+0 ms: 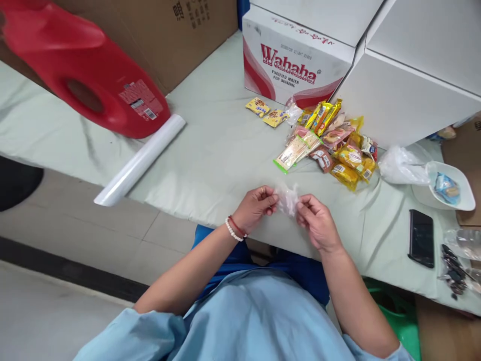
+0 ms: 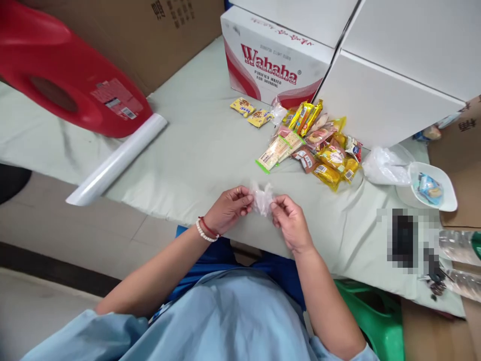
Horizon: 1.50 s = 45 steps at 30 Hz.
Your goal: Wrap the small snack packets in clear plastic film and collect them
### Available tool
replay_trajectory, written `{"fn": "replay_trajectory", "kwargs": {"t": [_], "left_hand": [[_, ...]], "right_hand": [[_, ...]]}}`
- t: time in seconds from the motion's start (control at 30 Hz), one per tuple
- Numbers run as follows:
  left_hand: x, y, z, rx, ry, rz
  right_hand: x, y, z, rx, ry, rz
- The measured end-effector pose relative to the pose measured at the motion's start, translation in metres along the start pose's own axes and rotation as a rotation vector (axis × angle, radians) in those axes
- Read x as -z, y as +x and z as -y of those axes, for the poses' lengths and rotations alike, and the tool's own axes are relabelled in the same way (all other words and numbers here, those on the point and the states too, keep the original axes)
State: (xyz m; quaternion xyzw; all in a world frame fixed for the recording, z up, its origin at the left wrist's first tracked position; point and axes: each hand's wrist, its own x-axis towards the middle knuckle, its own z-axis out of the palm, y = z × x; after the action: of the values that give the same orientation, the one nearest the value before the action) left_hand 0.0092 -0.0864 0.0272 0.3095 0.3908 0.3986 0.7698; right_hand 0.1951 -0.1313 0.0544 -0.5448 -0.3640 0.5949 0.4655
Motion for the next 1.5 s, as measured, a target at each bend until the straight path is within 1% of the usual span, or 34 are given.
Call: {"fn": "replay_trajectory", "kwargs": {"t": [0.1, 0.17, 0.23, 0.33, 0.4, 0.43, 0.5, 0.57, 0.6, 0.63, 0.7, 0.77, 0.8, 0.83, 0.9, 0.93, 0.97, 1.0, 1.03, 1.1, 1.17, 1.23, 1.27, 1.33, 1.4, 1.47, 1.5], "left_hand": [[0.011, -0.003, 0.002, -0.032, 0.0, -0.09], [0.015, -0.005, 0.003, -0.069, 0.012, -0.111], [0.015, -0.007, 0.006, -0.11, 0.013, -0.104], [0.013, -0.008, 0.01, -0.151, 0.011, -0.044], [0.012, -0.008, 0.011, -0.171, 0.024, -0.014], [0.012, -0.008, 0.011, -0.188, 0.034, -0.016], [0.014, -0.009, 0.008, -0.24, 0.051, -0.041], [0.018, -0.01, 0.004, -0.315, 0.089, -0.073], [0.019, -0.011, 0.002, -0.361, 0.127, -0.084], [0.02, -0.012, 0.0, -0.408, 0.176, -0.091], [0.019, -0.016, -0.003, -0.491, 0.292, -0.076], [0.013, -0.02, -0.004, -0.543, 0.387, -0.022], [0.009, -0.021, -0.004, -0.555, 0.428, 0.016], [0.003, -0.023, -0.003, -0.563, 0.469, 0.051], [-0.006, -0.025, -0.002, -0.567, 0.554, 0.087], [-0.009, -0.025, -0.002, -0.563, 0.594, 0.085], [-0.011, -0.025, -0.002, -0.557, 0.629, 0.071], [-0.01, -0.025, -0.002, -0.555, 0.657, 0.048], [-0.008, -0.025, -0.002, -0.56, 0.677, 0.022], [-0.001, -0.025, -0.004, -0.585, 0.698, -0.035], [0.006, -0.026, -0.005, -0.61, 0.688, -0.085], [0.009, -0.027, -0.006, -0.582, 0.636, -0.112], [0.008, -0.027, -0.006, -0.532, 0.585, -0.1], [0.0, -0.028, -0.004, -0.377, 0.438, -0.021], [-0.01, -0.027, 0.0, -0.218, 0.287, 0.1], [-0.02, -0.026, 0.005, -0.138, 0.196, 0.182], [-0.022, -0.025, 0.007, -0.126, 0.179, 0.192]], "right_hand": [[0.019, -0.003, 0.005, 0.003, 0.11, -0.081], [0.028, -0.004, 0.006, -0.007, 0.164, -0.103], [0.032, -0.006, 0.004, -0.026, 0.196, -0.088], [0.029, -0.006, 0.001, -0.044, 0.201, -0.037], [0.029, -0.008, -0.001, -0.013, 0.148, -0.037], [0.031, -0.009, 0.0, 0.029, 0.115, -0.042], [0.04, -0.013, 0.001, 0.152, 0.041, -0.026], [0.055, -0.018, 0.004, 0.242, -0.09, 0.057], [0.063, -0.021, 0.006, 0.258, -0.175, 0.09], [0.07, -0.023, 0.008, 0.26, -0.253, 0.095], [0.076, -0.025, 0.011, 0.257, -0.34, 0.02], [0.069, -0.025, 0.012, 0.266, -0.328, -0.079], [0.061, -0.024, 0.013, 0.262, -0.311, -0.089], [0.051, -0.023, 0.012, 0.24, -0.303, -0.059], [0.031, -0.021, 0.01, 0.18, -0.304, 0.055], [0.023, -0.02, 0.009, 0.158, -0.311, 0.104], [0.018, -0.018, 0.007, 0.148, -0.319, 0.126], [0.015, -0.017, 0.006, 0.151, -0.32, 0.105], [0.017, -0.015, 0.005, 0.169, -0.309, 0.04], [0.027, -0.012, 0.005, 0.216, -0.259, -0.142], [0.04, -0.011, 0.007, 0.254, -0.203, -0.265], [0.049, -0.013, 0.009, 0.27, -0.169, -0.282], [0.05, -0.015, 0.009, 0.261, -0.156, -0.266], [0.045, -0.02, 0.009, 0.215, -0.128, -0.213], [0.035, -0.023, 0.005, 0.155, -0.099, -0.145], [0.025, -0.025, 0.001, 0.115, -0.075, -0.089], [0.022, -0.025, -0.002, 0.104, -0.065, -0.065]]}}
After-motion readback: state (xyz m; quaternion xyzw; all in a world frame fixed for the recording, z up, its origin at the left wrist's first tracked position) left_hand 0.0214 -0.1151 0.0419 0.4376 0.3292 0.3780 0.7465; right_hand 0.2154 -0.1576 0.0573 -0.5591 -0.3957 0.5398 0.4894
